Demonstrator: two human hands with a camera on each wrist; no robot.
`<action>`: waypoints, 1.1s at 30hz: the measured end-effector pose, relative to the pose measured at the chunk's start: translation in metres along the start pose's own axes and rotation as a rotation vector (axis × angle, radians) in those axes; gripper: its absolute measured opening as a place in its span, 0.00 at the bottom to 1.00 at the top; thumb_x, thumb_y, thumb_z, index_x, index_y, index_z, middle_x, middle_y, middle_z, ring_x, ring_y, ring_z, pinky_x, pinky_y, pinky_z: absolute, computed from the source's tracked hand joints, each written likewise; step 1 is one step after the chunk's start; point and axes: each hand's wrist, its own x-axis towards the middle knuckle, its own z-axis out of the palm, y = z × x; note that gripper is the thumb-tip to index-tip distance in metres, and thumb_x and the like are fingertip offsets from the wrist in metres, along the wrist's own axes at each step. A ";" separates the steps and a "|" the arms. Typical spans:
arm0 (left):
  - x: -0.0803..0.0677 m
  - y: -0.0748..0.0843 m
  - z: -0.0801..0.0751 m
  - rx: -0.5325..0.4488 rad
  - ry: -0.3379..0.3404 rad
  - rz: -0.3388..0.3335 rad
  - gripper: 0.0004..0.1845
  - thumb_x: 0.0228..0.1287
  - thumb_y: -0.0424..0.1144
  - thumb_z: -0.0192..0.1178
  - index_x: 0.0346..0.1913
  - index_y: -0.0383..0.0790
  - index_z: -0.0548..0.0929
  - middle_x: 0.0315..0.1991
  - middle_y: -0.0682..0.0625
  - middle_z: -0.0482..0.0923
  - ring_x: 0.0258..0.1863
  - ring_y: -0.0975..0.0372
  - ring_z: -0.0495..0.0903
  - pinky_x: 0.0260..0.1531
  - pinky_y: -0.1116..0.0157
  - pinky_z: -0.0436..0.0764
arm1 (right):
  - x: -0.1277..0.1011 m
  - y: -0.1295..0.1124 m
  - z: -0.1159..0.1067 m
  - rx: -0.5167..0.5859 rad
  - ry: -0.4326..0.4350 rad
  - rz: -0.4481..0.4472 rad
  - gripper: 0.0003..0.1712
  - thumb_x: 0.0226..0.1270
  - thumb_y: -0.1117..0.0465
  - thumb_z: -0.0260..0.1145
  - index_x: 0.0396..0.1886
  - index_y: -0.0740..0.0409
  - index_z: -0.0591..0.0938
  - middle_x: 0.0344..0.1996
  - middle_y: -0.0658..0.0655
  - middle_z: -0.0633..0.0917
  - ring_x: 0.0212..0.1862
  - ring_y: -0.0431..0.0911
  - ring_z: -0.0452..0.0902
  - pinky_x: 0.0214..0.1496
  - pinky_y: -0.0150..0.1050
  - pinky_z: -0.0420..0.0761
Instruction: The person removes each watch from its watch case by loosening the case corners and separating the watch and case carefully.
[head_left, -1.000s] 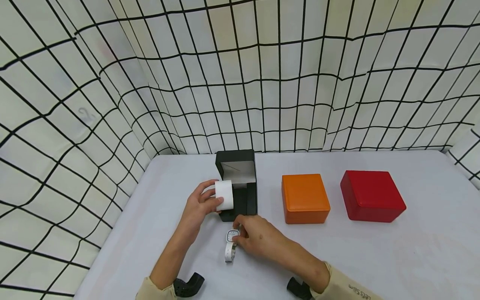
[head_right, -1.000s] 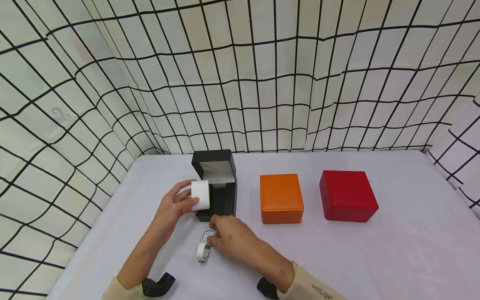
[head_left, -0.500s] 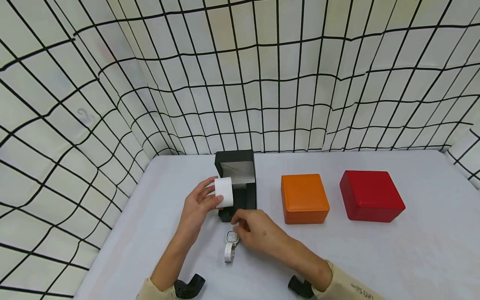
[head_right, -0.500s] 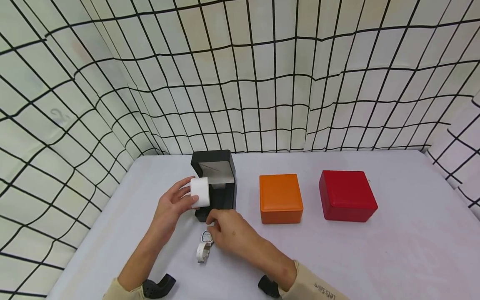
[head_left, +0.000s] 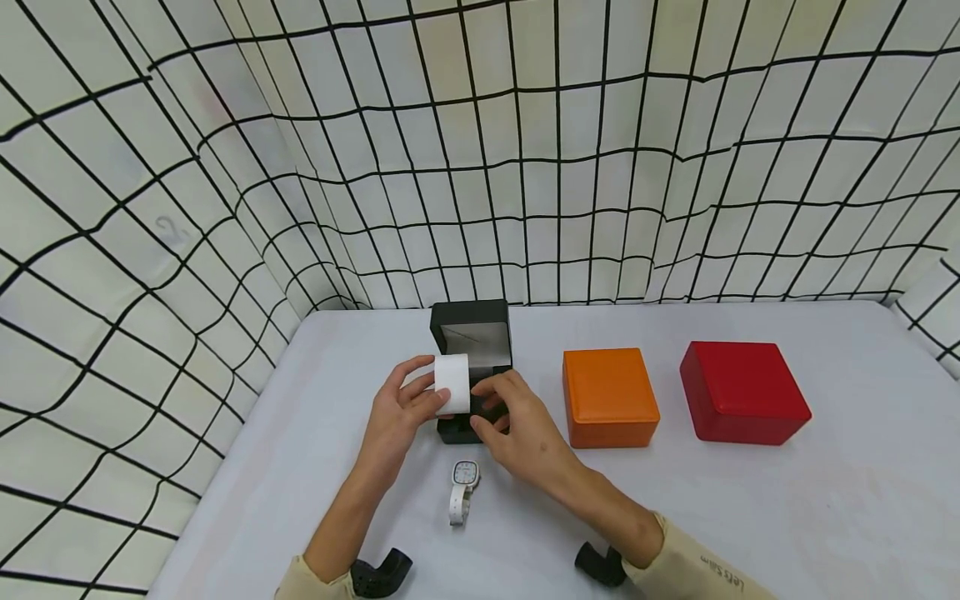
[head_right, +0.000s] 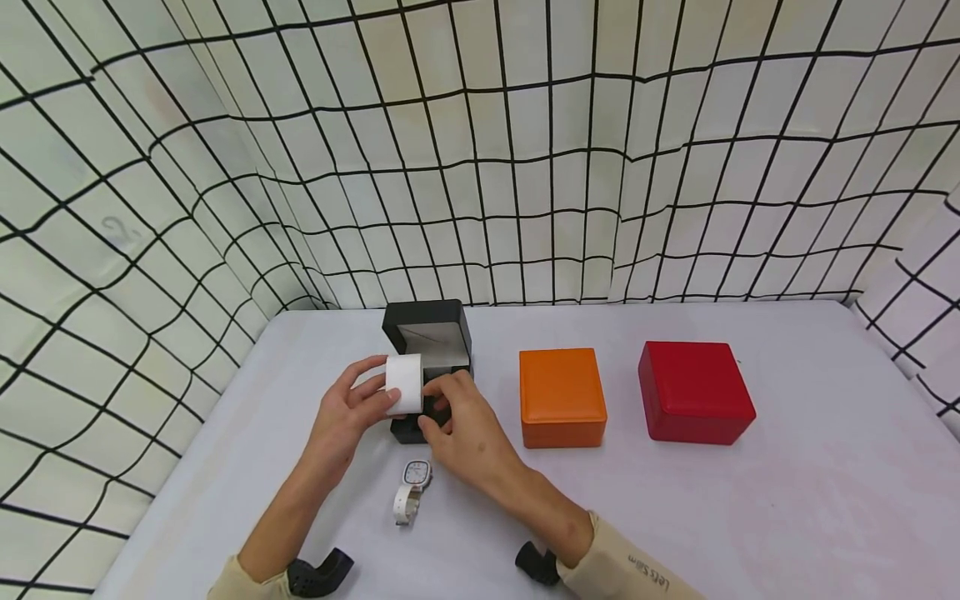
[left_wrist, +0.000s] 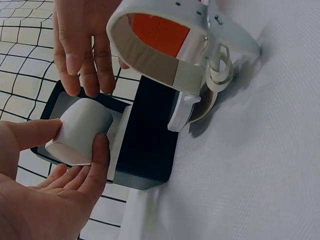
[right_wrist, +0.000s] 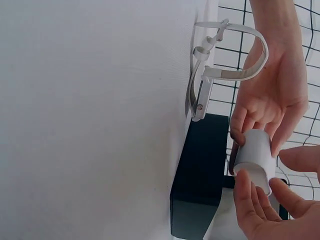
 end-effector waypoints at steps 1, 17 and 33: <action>0.000 0.000 0.000 0.000 0.002 -0.003 0.31 0.72 0.34 0.64 0.75 0.45 0.67 0.71 0.38 0.76 0.53 0.64 0.85 0.49 0.68 0.87 | 0.000 0.000 0.000 0.003 0.000 0.001 0.19 0.70 0.66 0.71 0.58 0.61 0.80 0.53 0.57 0.79 0.52 0.47 0.81 0.47 0.34 0.88; 0.000 -0.002 0.002 0.002 -0.024 0.008 0.30 0.72 0.35 0.65 0.73 0.42 0.68 0.71 0.38 0.76 0.55 0.63 0.85 0.51 0.70 0.85 | 0.002 0.004 0.000 0.082 -0.048 0.021 0.31 0.71 0.65 0.70 0.72 0.61 0.73 0.63 0.60 0.80 0.61 0.51 0.81 0.54 0.44 0.88; -0.001 -0.001 0.006 0.040 -0.039 0.026 0.34 0.70 0.33 0.66 0.76 0.45 0.67 0.77 0.47 0.67 0.67 0.52 0.79 0.53 0.75 0.82 | 0.002 0.008 0.000 0.133 -0.069 0.026 0.37 0.71 0.66 0.70 0.77 0.60 0.68 0.70 0.61 0.75 0.66 0.53 0.78 0.57 0.43 0.87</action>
